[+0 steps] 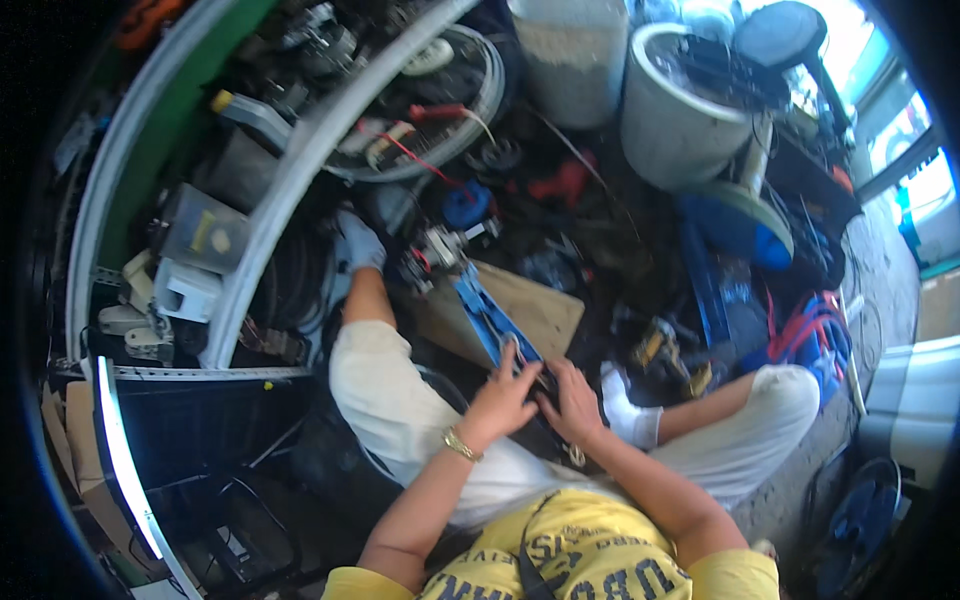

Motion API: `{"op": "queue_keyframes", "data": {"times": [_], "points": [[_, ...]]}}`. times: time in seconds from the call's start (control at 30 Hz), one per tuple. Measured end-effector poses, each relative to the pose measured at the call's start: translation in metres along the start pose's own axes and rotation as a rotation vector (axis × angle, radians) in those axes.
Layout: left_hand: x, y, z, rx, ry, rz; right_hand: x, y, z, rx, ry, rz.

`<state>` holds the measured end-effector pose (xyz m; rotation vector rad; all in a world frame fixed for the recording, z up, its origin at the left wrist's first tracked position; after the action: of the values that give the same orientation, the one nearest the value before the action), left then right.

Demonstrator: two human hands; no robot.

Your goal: The person disassembles a fan casing using a power drill, connects a power cord to test the motor, and trims and arranges wires inside the housing using pliers and scissors.

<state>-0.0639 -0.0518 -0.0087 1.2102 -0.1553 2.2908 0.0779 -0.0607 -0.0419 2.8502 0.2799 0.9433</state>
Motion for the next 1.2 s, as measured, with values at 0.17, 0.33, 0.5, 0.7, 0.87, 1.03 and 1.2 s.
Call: {"op": "queue_keyframes", "data": {"times": [0.17,0.33,0.5,0.7,0.87,1.03,1.2], "points": [[0.002,0.002,-0.002,0.009,0.072,-0.017,0.000,-0.001,-0.006,0.042,-0.025,0.023],[-0.002,0.004,-0.006,0.001,0.045,-0.062,-0.004,-0.001,-0.009,0.039,-0.026,-0.013],[0.006,0.005,-0.005,0.009,0.001,-0.065,-0.005,-0.002,-0.013,0.052,-0.007,0.022],[0.027,0.007,-0.005,0.010,0.056,-0.081,0.012,-0.026,-0.017,0.071,0.005,0.129],[0.063,0.011,-0.023,-0.008,0.078,-0.032,0.072,-0.159,-0.031,0.072,-0.101,0.351],[0.097,0.013,-0.054,-0.053,0.050,0.250,0.135,-0.338,-0.122,0.342,0.259,0.496],[0.087,-0.010,-0.049,0.065,0.287,0.107,0.134,-0.480,-0.181,0.302,0.714,0.466]]}}
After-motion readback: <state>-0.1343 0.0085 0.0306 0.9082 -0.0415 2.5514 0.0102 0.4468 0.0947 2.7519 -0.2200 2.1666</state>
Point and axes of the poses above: each hand's wrist, its own y-axis away from the middle knuckle, its own x-axis out of the back of the hand, z = x × y, the point moved 4 cm from there along -y, towards the middle knuckle, and after that the axes turned 15 degrees about -x, right-handed, at the moved point
